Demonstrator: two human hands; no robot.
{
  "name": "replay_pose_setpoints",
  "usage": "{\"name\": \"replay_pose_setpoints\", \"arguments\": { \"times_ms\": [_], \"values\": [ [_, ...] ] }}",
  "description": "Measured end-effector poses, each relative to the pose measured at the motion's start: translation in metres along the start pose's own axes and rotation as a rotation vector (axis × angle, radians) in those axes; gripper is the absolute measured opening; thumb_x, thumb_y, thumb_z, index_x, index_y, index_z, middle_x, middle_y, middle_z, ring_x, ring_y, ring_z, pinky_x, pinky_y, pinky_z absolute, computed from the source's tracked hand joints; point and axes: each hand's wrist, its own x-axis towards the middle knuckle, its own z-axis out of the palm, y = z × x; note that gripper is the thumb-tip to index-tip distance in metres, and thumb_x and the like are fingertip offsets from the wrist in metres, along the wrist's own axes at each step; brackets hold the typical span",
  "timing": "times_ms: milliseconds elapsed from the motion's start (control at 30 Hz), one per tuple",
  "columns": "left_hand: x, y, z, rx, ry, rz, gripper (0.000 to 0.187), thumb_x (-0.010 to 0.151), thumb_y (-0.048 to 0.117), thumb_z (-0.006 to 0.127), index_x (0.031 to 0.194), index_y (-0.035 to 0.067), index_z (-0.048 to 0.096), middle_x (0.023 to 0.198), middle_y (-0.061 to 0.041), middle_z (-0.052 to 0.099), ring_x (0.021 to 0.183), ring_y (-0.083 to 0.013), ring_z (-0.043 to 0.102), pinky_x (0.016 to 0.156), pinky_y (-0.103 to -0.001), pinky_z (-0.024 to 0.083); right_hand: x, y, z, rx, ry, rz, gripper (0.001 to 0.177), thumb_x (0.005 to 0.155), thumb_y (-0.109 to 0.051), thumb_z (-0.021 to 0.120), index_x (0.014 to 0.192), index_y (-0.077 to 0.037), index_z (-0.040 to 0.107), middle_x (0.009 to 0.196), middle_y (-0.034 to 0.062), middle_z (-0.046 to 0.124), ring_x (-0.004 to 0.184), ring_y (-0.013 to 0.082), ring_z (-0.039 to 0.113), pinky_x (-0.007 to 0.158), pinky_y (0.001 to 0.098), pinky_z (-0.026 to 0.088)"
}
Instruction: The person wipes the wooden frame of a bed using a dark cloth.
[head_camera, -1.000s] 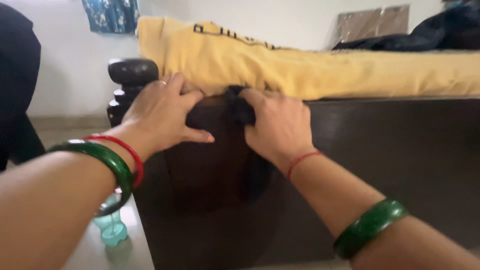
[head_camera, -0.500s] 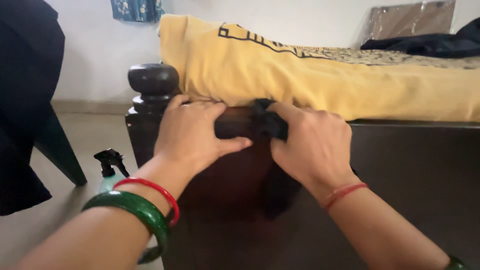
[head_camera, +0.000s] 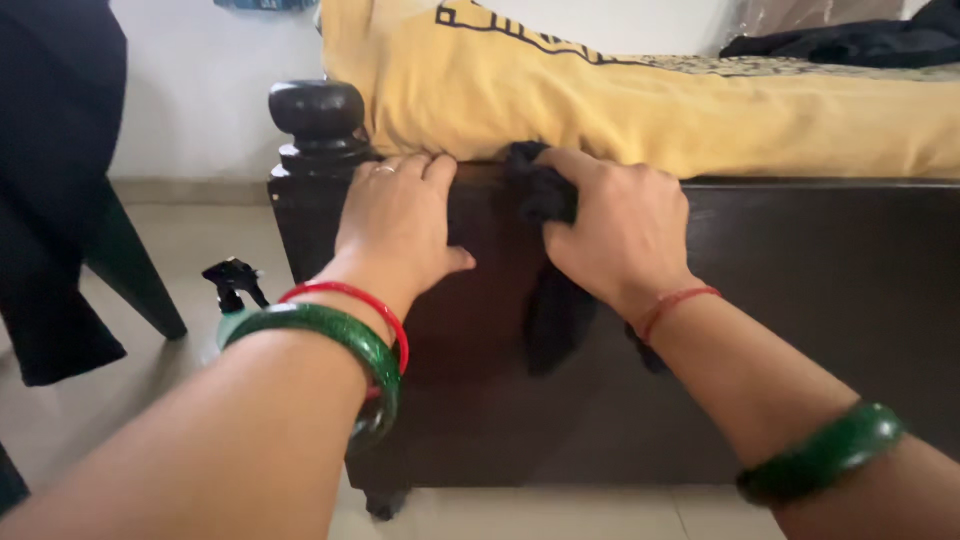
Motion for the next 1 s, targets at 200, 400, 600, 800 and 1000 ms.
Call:
{"name": "replay_pose_setpoints", "arguments": {
  "times_ms": [200, 400, 600, 800, 1000],
  "values": [
    [0.002, -0.005, 0.009, -0.025, 0.05, 0.022, 0.09, 0.06, 0.047, 0.094, 0.131, 0.01, 0.054, 0.136, -0.009, 0.057, 0.13, -0.0262, 0.049, 0.105, -0.043, 0.036, 0.003, -0.009, -0.009, -0.034, -0.156, 0.104, 0.053, 0.068, -0.02, 0.075, 0.12, -0.027, 0.072, 0.083, 0.0148, 0.073, 0.083, 0.0397, 0.069, 0.075, 0.0518, 0.055],
    [-0.003, -0.009, 0.01, -0.066, 0.089, 0.036, 0.089, 0.062, 0.046, 0.094, 0.133, 0.011, 0.054, 0.136, -0.01, 0.058, 0.13, -0.028, 0.05, 0.108, -0.043, 0.035, 0.008, -0.01, -0.015, -0.115, -0.232, 0.018, 0.068, 0.065, -0.026, 0.081, 0.131, -0.027, 0.064, 0.092, 0.0182, 0.073, 0.089, 0.0418, 0.069, 0.077, 0.0529, 0.055],
    [0.007, -0.018, -0.004, 0.001, -0.112, 0.088, 0.091, 0.066, 0.04, 0.094, 0.139, 0.013, 0.048, 0.136, -0.01, 0.058, 0.129, -0.0291, 0.053, 0.105, -0.043, 0.04, 0.018, -0.014, -0.024, -0.221, -0.395, -0.023, 0.07, 0.073, -0.028, 0.08, 0.139, -0.026, 0.058, 0.104, 0.0172, 0.072, 0.098, 0.0408, 0.068, 0.084, 0.0525, 0.055],
    [0.01, -0.016, -0.014, 0.048, -0.229, 0.091, 0.094, 0.066, 0.04, 0.096, 0.141, 0.012, 0.046, 0.138, -0.01, 0.057, 0.132, -0.028, 0.054, 0.106, -0.041, 0.043, 0.021, -0.021, -0.027, -0.258, -0.48, 0.056, 0.073, 0.076, -0.026, 0.077, 0.145, -0.029, 0.054, 0.113, 0.0164, 0.071, 0.106, 0.0395, 0.067, 0.087, 0.0516, 0.055],
    [0.007, -0.007, -0.01, 0.022, -0.126, 0.021, 0.099, 0.061, 0.044, 0.097, 0.14, 0.013, 0.047, 0.14, -0.01, 0.055, 0.136, -0.0272, 0.048, 0.11, -0.042, 0.036, 0.021, -0.017, -0.024, -0.204, -0.405, -0.064, 0.075, 0.069, -0.026, 0.08, 0.14, -0.023, 0.054, 0.118, 0.0135, 0.07, 0.108, 0.0383, 0.065, 0.085, 0.0524, 0.054]
  ]
}}
